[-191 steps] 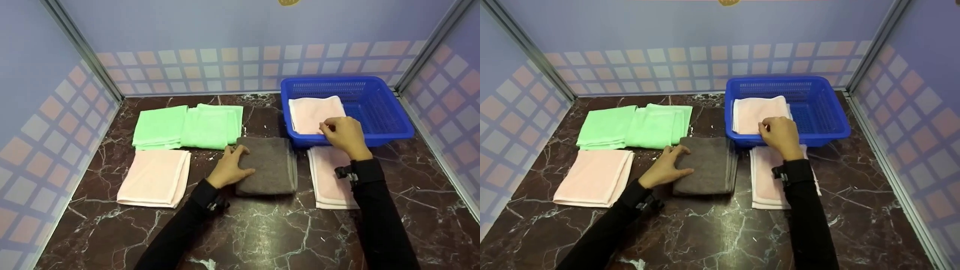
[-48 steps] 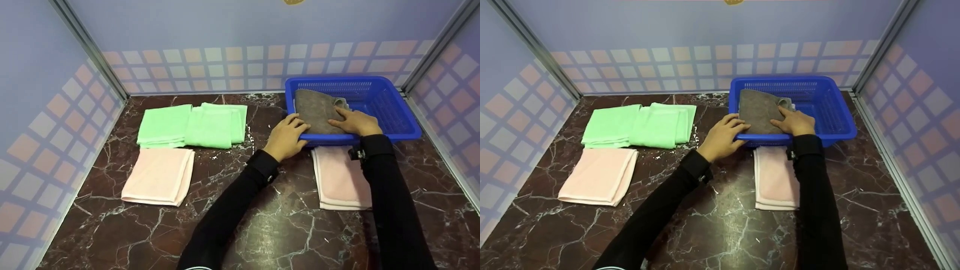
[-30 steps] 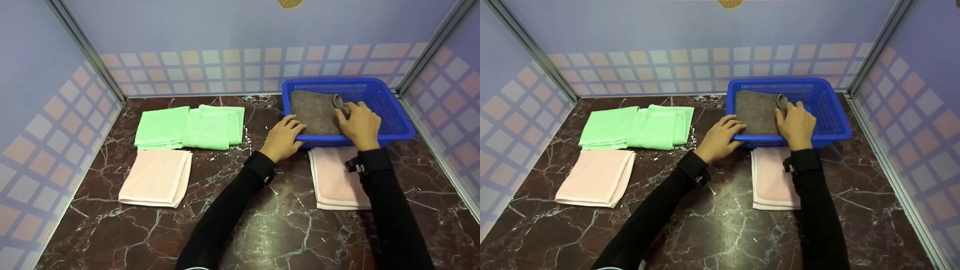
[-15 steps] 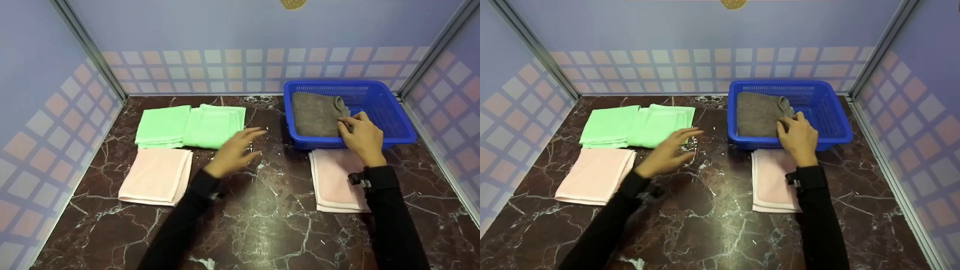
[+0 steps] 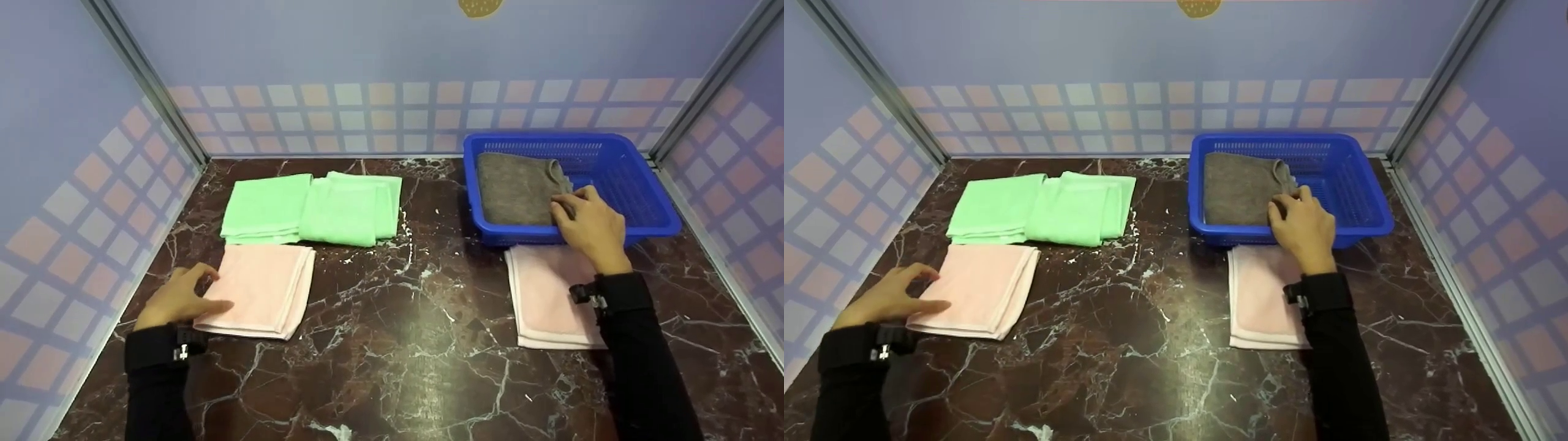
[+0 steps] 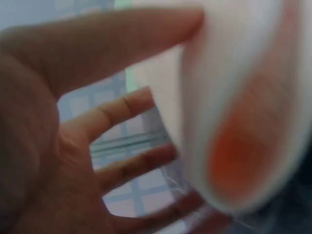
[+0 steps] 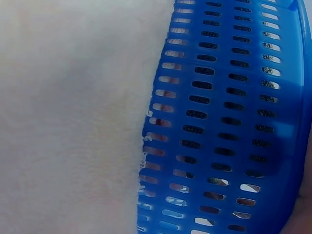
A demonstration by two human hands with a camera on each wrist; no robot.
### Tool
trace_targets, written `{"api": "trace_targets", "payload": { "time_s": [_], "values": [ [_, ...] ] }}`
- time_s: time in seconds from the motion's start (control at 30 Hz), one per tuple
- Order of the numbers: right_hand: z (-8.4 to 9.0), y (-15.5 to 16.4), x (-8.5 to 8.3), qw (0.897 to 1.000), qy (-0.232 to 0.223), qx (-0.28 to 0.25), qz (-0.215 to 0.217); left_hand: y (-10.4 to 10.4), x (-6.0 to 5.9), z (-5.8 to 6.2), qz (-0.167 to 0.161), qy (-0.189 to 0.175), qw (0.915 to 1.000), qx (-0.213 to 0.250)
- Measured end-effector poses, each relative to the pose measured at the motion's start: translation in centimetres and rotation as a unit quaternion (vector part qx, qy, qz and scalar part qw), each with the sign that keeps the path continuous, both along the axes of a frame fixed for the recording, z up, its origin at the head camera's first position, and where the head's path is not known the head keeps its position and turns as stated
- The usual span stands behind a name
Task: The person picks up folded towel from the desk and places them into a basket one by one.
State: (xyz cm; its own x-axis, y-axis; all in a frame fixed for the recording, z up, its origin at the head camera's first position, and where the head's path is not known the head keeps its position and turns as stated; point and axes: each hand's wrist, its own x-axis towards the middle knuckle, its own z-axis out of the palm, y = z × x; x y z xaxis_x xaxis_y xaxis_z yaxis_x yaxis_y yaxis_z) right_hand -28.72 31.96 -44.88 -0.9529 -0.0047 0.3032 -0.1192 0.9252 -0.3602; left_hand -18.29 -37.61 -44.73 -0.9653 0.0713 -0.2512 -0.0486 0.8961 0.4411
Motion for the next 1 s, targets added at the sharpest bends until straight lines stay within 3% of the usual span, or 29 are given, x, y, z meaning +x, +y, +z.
{"api": "trace_targets", "payload": {
  "time_s": [0.17,0.37,0.5,0.67,0.8,1.0],
  "values": [
    [0.1,0.1,0.1,1.000,0.000,0.002,-0.002,1.5,-1.0,-0.7,-0.031,-0.019,0.9988,0.033],
    [-0.1,-0.1,0.0,1.000,-0.004,0.002,0.000,5.8,-2.2,-0.8,-0.060,-0.066,0.9940,0.063],
    [-0.2,-0.1,0.0,1.000,0.004,0.004,-0.004,9.4,-2.6,-1.0,-0.077,-0.082,0.9924,0.050],
    [-0.3,-0.2,-0.1,1.000,0.002,0.007,-0.004,14.1,-2.8,-1.3,-0.104,-0.076,0.9914,0.021],
    [-0.3,-0.3,-0.1,1.000,-0.003,0.007,0.000,17.9,-2.7,-1.5,-0.105,-0.073,0.9917,0.012],
    [-0.2,-0.3,0.0,1.000,0.005,0.004,-0.004,22.9,-2.5,-2.3,-0.117,-0.035,0.9923,0.017]
  ]
}}
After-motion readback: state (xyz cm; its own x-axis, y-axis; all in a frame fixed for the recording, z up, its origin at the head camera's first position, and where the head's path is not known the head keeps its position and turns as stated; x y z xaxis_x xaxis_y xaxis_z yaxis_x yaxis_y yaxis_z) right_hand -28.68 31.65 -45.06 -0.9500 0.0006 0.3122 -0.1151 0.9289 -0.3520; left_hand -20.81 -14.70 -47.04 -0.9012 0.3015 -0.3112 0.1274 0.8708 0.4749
